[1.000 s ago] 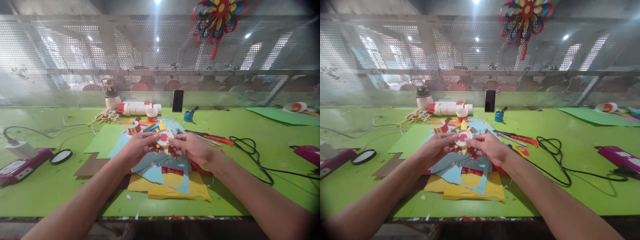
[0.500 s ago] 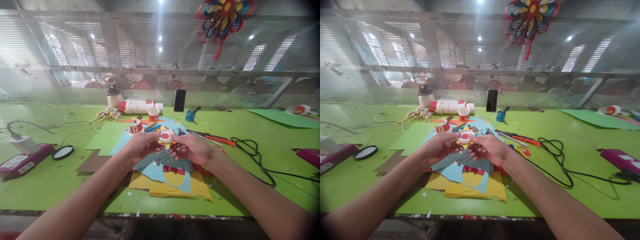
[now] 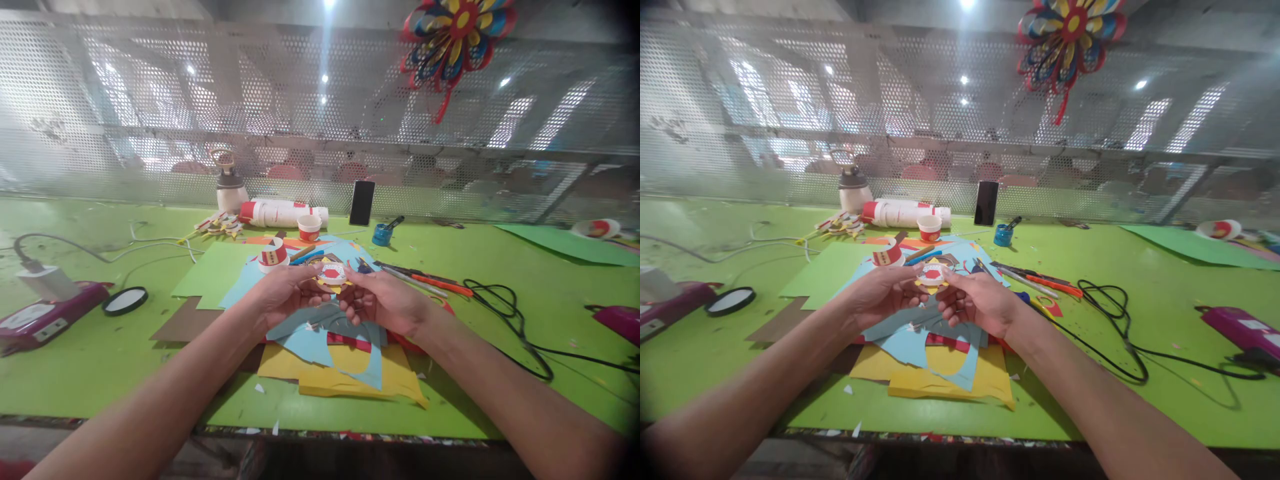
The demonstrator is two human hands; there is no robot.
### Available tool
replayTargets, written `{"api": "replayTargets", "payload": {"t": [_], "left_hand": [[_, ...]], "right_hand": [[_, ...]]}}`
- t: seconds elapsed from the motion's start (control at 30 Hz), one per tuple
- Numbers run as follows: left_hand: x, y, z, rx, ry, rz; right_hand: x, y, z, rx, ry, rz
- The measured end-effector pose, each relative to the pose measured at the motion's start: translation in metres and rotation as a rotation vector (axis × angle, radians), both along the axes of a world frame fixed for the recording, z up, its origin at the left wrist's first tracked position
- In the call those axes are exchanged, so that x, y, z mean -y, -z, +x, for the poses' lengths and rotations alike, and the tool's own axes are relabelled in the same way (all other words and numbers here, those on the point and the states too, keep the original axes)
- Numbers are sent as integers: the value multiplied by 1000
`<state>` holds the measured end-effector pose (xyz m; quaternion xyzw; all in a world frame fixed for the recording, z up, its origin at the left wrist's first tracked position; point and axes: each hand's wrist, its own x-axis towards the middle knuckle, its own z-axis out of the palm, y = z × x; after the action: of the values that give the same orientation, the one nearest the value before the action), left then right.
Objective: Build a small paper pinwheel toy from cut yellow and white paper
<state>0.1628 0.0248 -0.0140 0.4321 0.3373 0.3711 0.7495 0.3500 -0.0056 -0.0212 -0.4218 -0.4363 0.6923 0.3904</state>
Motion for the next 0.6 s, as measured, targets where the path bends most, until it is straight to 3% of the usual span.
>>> {"api": "replayTargets", "payload": {"t": [0.4, 0.6], "left_hand": [[-1, 0, 0, -35, -32, 36], [0, 2, -1, -39, -28, 146]], "right_hand": [[5, -7, -2, 56, 12, 3], [5, -6, -3, 104, 30, 19]]}}
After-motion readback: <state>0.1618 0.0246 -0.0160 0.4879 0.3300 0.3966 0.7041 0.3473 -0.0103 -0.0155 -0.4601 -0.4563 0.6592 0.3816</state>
